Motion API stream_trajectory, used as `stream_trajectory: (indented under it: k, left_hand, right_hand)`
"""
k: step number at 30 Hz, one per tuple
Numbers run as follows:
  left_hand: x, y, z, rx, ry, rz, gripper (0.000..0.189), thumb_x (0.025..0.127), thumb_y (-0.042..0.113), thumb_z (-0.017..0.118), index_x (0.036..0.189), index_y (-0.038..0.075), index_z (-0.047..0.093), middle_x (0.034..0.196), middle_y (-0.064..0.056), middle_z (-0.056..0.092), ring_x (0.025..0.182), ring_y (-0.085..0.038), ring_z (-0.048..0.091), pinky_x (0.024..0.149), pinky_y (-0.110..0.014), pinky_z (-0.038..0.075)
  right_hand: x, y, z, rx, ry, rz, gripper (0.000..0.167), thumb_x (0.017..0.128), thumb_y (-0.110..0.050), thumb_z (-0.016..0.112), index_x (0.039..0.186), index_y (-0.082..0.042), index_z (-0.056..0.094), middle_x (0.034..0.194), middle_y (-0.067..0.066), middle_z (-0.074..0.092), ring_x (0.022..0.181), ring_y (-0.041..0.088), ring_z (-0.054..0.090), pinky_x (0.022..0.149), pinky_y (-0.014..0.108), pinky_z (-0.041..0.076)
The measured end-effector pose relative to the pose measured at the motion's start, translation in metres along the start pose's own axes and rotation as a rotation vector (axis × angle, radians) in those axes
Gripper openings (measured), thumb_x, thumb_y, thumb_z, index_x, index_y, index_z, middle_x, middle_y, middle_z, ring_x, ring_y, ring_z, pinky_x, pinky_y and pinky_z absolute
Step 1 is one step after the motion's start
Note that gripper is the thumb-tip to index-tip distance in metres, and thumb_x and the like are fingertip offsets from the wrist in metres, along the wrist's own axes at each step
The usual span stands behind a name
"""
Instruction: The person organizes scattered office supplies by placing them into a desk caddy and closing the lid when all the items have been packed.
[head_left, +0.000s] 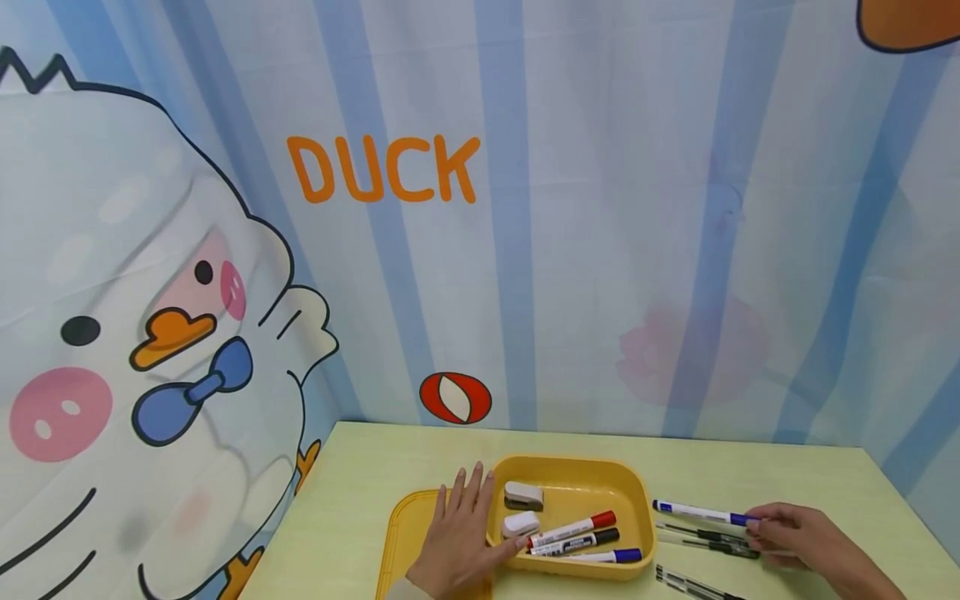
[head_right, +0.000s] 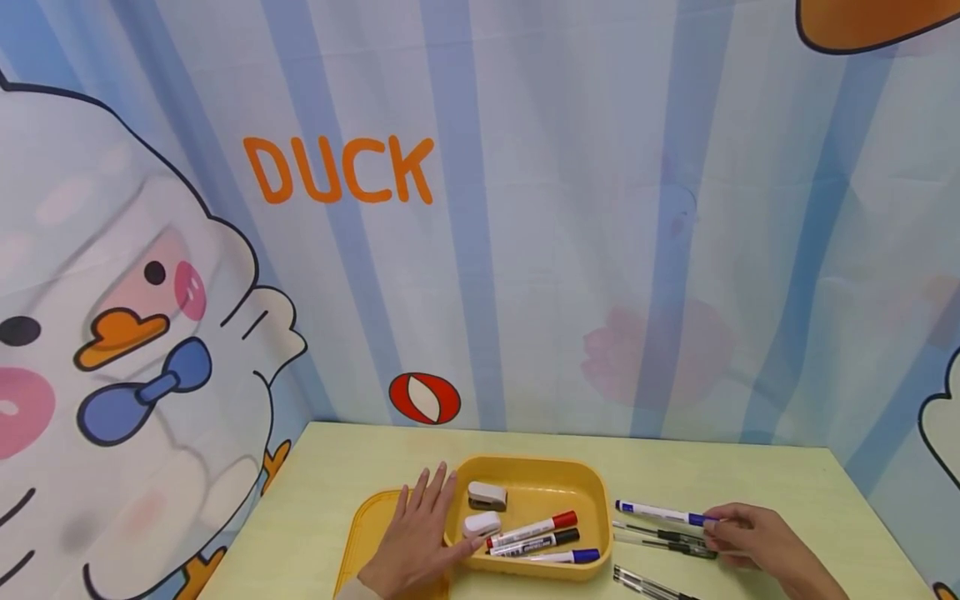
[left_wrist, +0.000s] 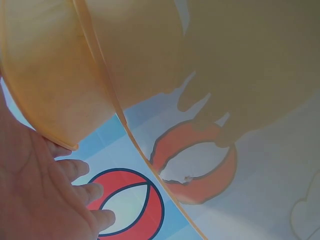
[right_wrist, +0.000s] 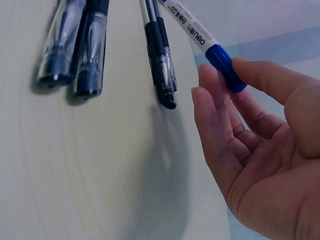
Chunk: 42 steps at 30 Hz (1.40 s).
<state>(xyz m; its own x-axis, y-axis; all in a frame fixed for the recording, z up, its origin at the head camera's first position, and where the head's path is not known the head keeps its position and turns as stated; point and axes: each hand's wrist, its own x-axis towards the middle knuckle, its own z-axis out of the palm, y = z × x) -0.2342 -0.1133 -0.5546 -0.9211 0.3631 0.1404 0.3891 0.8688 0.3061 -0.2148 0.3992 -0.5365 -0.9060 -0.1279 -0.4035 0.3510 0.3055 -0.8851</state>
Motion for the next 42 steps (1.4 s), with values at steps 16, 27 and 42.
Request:
stream_trajectory:
  k: [16, 27, 42]
  left_hand:
    - [0.001, 0.001, 0.0, 0.023, -0.034, -0.028, 0.102, 0.088, 0.082, 0.043, 0.162, 0.014, 0.027, 0.17, -0.01, 0.019, 0.155, -0.038, 0.017, 0.119, -0.067, 0.016]
    - [0.001, 0.001, -0.001, 0.016, -0.041, -0.034, 0.102, 0.089, 0.082, 0.042, 0.162, 0.014, 0.026, 0.17, -0.01, 0.018, 0.155, -0.038, 0.016, 0.119, -0.067, 0.016]
    - [0.0, 0.002, -0.003, -0.014, -0.033, -0.029, 0.101, 0.089, 0.08, 0.044, 0.162, 0.012, 0.026, 0.169, -0.012, 0.019, 0.155, -0.039, 0.017, 0.119, -0.067, 0.015]
  right_hand:
    - [-0.011, -0.003, 0.0, 0.122, -0.042, -0.014, 0.053, 0.105, -0.039, 0.056, 0.132, 0.007, 0.057, 0.11, 0.006, 0.074, 0.104, 0.021, 0.072, 0.09, 0.043, 0.058]
    - [-0.023, -0.017, 0.006, 0.119, 0.012, -0.026, 0.052, 0.105, -0.041, 0.054, 0.131, 0.004, 0.057, 0.11, 0.007, 0.074, 0.104, 0.024, 0.072, 0.092, 0.045, 0.058]
    - [-0.032, -0.032, 0.009, 0.213, 0.049, -0.045, 0.035, 0.104, -0.037, 0.057, 0.123, -0.008, 0.064, 0.108, 0.003, 0.075, 0.102, 0.021, 0.073, 0.091, 0.045, 0.058]
